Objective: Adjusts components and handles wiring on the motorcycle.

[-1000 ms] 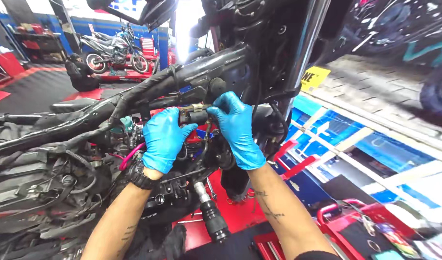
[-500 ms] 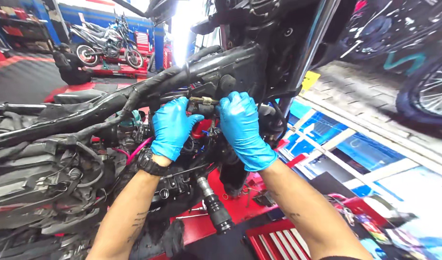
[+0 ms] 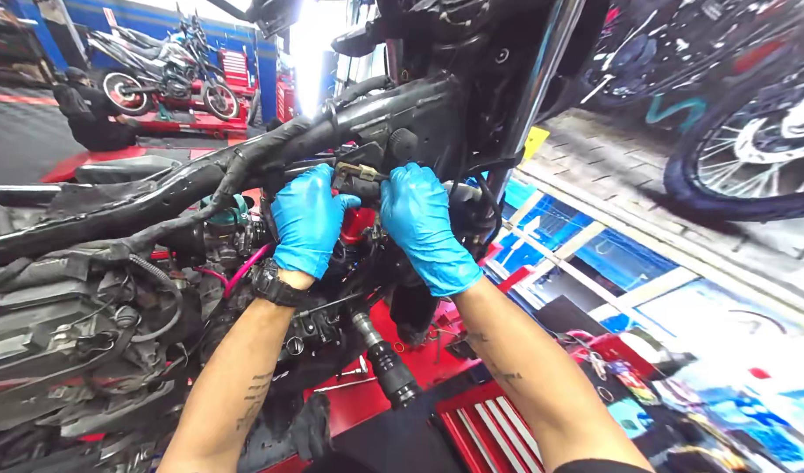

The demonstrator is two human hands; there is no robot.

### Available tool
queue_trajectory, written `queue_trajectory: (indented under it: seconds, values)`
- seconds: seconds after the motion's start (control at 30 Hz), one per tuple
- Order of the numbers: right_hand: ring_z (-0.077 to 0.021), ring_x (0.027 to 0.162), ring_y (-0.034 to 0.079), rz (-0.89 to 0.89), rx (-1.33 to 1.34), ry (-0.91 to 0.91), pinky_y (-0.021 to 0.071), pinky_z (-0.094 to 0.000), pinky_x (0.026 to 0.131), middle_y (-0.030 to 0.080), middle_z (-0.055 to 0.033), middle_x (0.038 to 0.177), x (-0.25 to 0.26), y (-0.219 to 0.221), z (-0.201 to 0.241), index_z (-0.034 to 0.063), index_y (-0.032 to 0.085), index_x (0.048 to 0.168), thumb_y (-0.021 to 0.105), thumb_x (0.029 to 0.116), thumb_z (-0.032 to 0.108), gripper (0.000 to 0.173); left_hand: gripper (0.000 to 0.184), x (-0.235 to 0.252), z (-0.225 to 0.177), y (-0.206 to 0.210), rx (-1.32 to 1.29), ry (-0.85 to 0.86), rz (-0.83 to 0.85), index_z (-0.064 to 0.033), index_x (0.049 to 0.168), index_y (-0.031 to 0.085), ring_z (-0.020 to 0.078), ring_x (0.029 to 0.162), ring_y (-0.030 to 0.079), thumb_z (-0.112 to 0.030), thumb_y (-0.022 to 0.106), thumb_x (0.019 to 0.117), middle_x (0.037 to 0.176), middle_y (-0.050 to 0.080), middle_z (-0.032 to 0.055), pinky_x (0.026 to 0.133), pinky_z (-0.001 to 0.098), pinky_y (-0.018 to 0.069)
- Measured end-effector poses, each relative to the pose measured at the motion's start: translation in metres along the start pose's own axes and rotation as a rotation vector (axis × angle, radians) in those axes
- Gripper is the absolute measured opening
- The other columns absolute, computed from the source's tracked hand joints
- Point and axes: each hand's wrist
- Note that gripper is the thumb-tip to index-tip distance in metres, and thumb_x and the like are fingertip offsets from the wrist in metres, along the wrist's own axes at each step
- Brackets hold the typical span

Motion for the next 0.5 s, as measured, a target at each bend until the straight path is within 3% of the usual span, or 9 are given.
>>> queue_trajectory:
  seconds: [0.07, 0.2, 0.33, 0.43, 0.5]
  values:
    - [-0.0417, 0.105, 0.067, -0.004, 0.017, 0.013, 0.0544, -0.0547, 0.085, 0.068, -0.0233, 0.105, -0.001, -0.002, -0.001, -0.0023, 0.068, 0.1, 0.049, 0.1039, 0.024, 0.033, 0.049, 0.0, 0.0, -0.001, -0.012, 0.002, 0.005, -0.0078, 0.118, 0.071, 0.0393, 0.097, 0.07, -0.043, 0.081, 0.0849, 0.103, 0.073, 0.0171, 0.084, 0.0639, 0.0529]
    - [-0.0454, 0.098, 0.067, -0.123, -0.107, -0.047, 0.0539, -0.0556, 0.077, 0.067, -0.0263, 0.099, -0.003, 0.007, 0.003, -0.0055, 0.066, 0.098, 0.051, 0.101, 0.015, 0.025, 0.047, -0.001, 0.0, -0.001, -0.016, 0.013, -0.001, -0.0085, 0.116, 0.072, 0.0379, 0.096, 0.07, -0.043, 0.081, 0.0853, 0.103, 0.074, 0.0162, 0.083, 0.0625, 0.0531]
    - [-0.0397, 0.103, 0.069, -0.027, 0.044, 0.084, 0.0553, -0.0526, 0.086, 0.069, -0.0231, 0.102, -0.003, 0.004, 0.006, -0.0037, 0.066, 0.099, 0.045, 0.1065, 0.023, 0.035, 0.046, -0.001, 0.0, -0.001, -0.01, -0.003, 0.006, -0.0098, 0.114, 0.071, 0.0386, 0.098, 0.07, -0.044, 0.081, 0.0849, 0.104, 0.074, 0.0162, 0.082, 0.0635, 0.0536]
    - [-0.0439, 0.102, 0.067, -0.035, -0.019, -0.039, 0.0554, -0.0549, 0.083, 0.067, -0.0257, 0.103, -0.005, 0.001, 0.001, -0.0058, 0.067, 0.099, 0.052, 0.102, 0.017, 0.027, 0.047, -0.001, -0.001, -0.002, 0.005, -0.002, 0.003, -0.0093, 0.115, 0.071, 0.0396, 0.101, 0.07, -0.044, 0.08, 0.0852, 0.106, 0.074, 0.0165, 0.084, 0.0635, 0.0535]
    - [-0.0432, 0.1, 0.068, -0.058, -0.051, -0.051, 0.055, -0.0546, 0.081, 0.068, -0.025, 0.101, -0.005, 0.005, -0.001, -0.0047, 0.067, 0.097, 0.05, 0.102, 0.016, 0.027, 0.047, -0.003, -0.001, -0.002, -0.002, 0.005, 0.001, -0.009, 0.116, 0.071, 0.0399, 0.1, 0.07, -0.044, 0.081, 0.0851, 0.106, 0.074, 0.0171, 0.084, 0.0634, 0.0536]
Point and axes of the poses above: each hand's wrist, its own x-axis towards the middle knuckle, its own y-axis out of the palm, z = x × y
